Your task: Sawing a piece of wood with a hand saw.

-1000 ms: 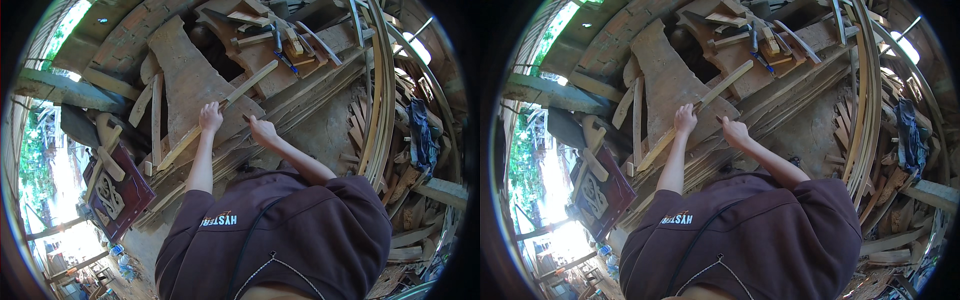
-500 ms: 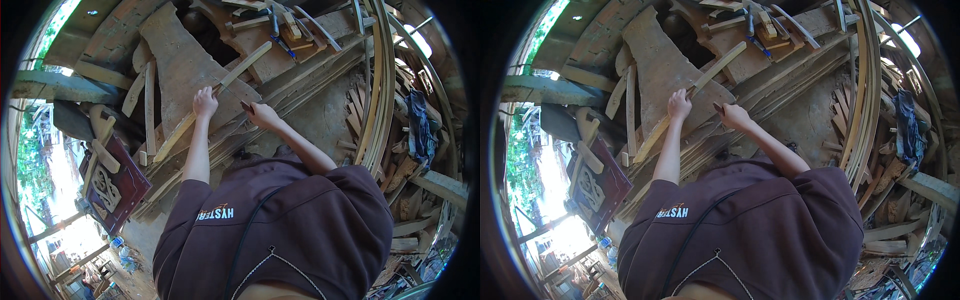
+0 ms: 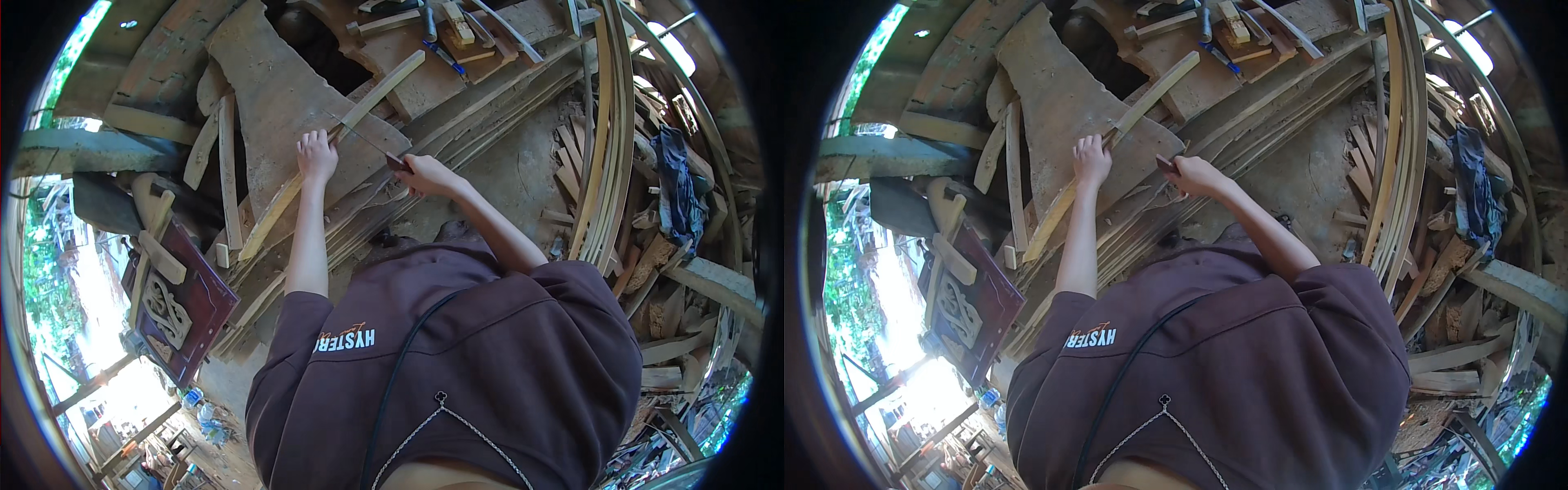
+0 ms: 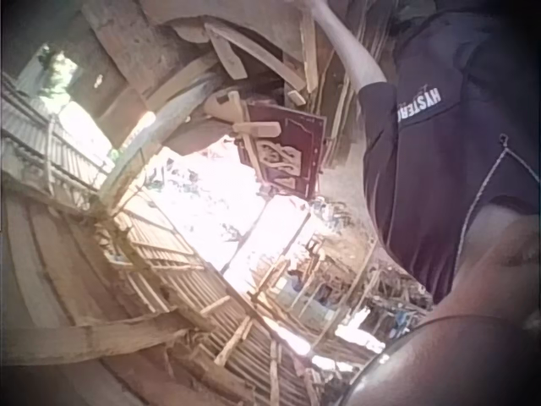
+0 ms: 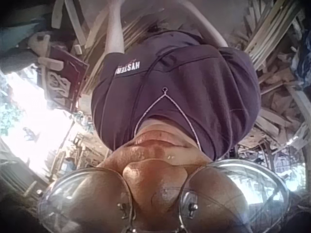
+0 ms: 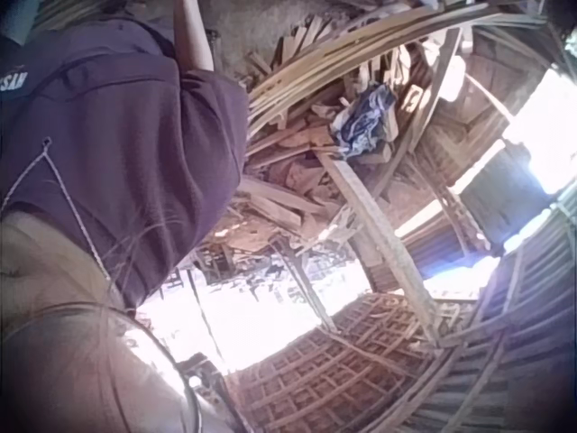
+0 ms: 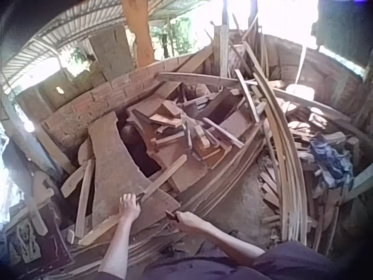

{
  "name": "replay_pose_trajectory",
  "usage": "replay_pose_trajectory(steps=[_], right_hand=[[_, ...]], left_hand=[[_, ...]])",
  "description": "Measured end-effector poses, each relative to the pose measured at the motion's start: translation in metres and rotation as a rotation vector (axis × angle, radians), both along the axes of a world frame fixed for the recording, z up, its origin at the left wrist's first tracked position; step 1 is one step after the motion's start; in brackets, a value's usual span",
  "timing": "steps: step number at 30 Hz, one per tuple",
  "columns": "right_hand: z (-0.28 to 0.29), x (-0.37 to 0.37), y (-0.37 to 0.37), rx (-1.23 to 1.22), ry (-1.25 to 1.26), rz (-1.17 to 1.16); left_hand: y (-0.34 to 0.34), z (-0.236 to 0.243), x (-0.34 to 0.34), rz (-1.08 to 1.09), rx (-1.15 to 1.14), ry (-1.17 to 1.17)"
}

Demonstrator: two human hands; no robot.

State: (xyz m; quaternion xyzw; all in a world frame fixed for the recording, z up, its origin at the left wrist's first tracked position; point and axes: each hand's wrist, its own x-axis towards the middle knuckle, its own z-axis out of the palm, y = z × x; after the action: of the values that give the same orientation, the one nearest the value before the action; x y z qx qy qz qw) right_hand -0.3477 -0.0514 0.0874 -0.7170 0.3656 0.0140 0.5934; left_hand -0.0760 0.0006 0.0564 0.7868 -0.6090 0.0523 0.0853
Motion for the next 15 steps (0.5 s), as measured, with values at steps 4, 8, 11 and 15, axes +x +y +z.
replay_pose_trajectory(steps=[4, 8, 11, 15], right_hand=[[0.002, 0.005, 0.017, -0.68, 0.176, 0.126], [0.019, -0.005, 0.023, -0.75, 0.26, 0.199], [0.039, -0.015, 0.02, -0.775, 0.243, 0.213], [0.074, -0.007, 0.02, -0.789, 0.214, 0.185]], left_hand=[[0.002, -0.003, 0.0, 0.005, -0.002, -0.02], [0.005, -0.008, 0.0, 0.03, -0.009, -0.023], [0.005, -0.007, -0.004, 0.032, -0.031, -0.044], [0.003, -0.007, -0.015, 0.072, -0.011, -0.012]])
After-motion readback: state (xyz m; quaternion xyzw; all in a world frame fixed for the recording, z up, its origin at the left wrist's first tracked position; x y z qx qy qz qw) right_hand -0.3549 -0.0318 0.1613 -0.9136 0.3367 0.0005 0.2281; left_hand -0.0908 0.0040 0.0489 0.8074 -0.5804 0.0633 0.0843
